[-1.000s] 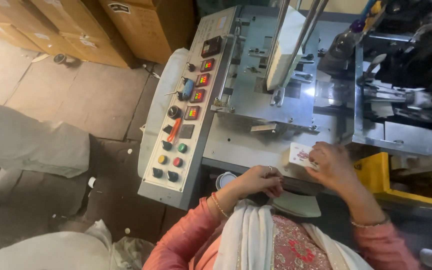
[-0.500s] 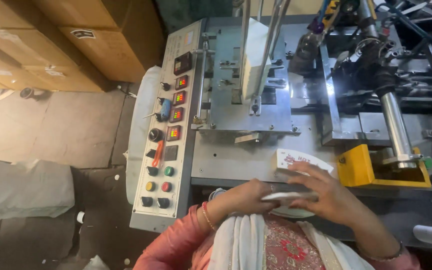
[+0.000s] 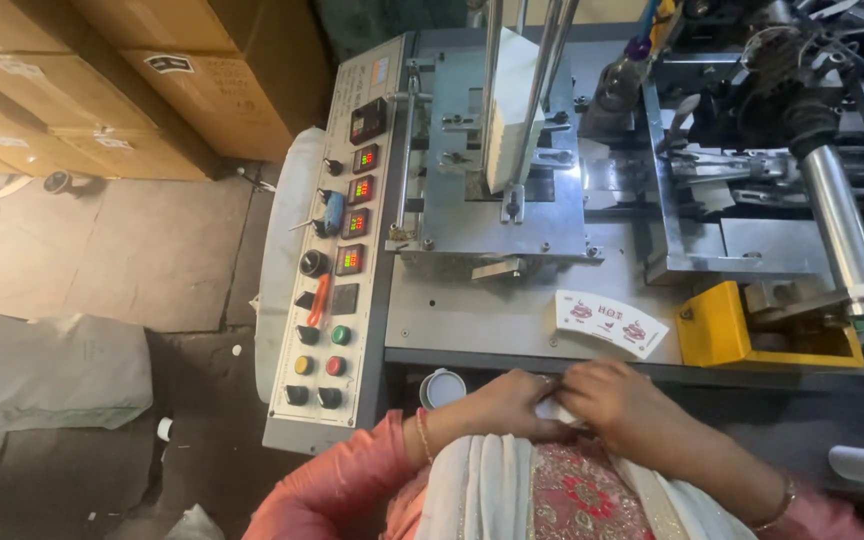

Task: Manual sorting and preparation of paper cup blanks followed by organizing finished cups into a collection box.

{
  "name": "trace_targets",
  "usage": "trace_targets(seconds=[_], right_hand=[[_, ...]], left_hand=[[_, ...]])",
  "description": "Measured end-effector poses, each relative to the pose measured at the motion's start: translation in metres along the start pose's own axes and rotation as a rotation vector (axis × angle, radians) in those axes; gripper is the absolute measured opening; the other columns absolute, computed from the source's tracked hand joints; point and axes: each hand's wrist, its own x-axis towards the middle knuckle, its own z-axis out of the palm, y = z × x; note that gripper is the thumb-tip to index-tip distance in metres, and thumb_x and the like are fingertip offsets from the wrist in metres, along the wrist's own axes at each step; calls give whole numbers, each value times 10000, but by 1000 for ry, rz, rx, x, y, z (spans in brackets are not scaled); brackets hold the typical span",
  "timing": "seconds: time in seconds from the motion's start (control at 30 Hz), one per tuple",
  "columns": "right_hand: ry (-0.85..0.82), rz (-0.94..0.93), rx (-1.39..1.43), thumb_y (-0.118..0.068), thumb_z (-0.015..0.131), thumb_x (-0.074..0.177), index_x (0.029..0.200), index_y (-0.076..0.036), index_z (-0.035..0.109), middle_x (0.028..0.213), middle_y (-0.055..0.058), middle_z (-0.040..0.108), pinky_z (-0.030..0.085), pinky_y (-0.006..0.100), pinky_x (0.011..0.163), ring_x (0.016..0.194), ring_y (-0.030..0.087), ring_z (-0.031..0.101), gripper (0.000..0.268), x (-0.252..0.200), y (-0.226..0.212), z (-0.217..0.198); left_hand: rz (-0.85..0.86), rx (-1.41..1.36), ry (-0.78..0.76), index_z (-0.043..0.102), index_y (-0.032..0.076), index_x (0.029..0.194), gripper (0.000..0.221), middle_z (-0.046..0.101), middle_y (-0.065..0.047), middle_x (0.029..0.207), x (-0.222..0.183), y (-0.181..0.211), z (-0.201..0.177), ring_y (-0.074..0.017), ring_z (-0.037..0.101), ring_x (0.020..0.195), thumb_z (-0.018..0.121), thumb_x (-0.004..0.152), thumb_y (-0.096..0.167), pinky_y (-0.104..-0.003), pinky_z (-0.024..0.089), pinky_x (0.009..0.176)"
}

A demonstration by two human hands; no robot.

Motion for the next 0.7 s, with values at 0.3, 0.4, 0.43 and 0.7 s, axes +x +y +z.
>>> trace_targets(seconds=[0.3, 0.4, 0.43, 0.7], right_hand=[[91, 368, -84, -355, 684, 891, 739, -108, 699, 700, 92, 688, 527, 443, 641, 679, 303, 673, 290, 16, 21, 44], [165, 355, -37, -349, 680, 906, 646, -98, 699, 653, 77, 694, 522, 442, 571, 606, 306, 671, 362, 14, 28, 74], [163, 352, -39, -349, 680, 906, 646, -98, 699, 653, 77, 694, 522, 442, 571, 606, 306, 671, 362, 16, 31, 74], [224, 52, -123, -198, 709, 758, 1121, -18, 730, 1009, 96, 711, 504, 453, 815, 970, 286, 645, 406, 48, 23, -32]], left_hand=[[-97, 51, 81, 726, 83, 1111, 449, 725, -204, 819, 4, -4, -4, -329, 740, 770, 676, 748, 342, -404, 578, 772], [-140, 107, 93, 740, 96, 1131, 422, 695, -227, 825, 1, -59, 14, -346, 727, 767, 648, 764, 283, -418, 587, 778], [-138, 107, 97, 740, 96, 1131, 422, 695, -227, 825, 2, -61, 12, -346, 727, 767, 648, 764, 283, -418, 587, 778], [-437, -448, 27, 733, 15, 1063, 315, 726, -168, 735, 7, -12, -67, -166, 620, 580, 762, 883, 272, -381, 477, 535]])
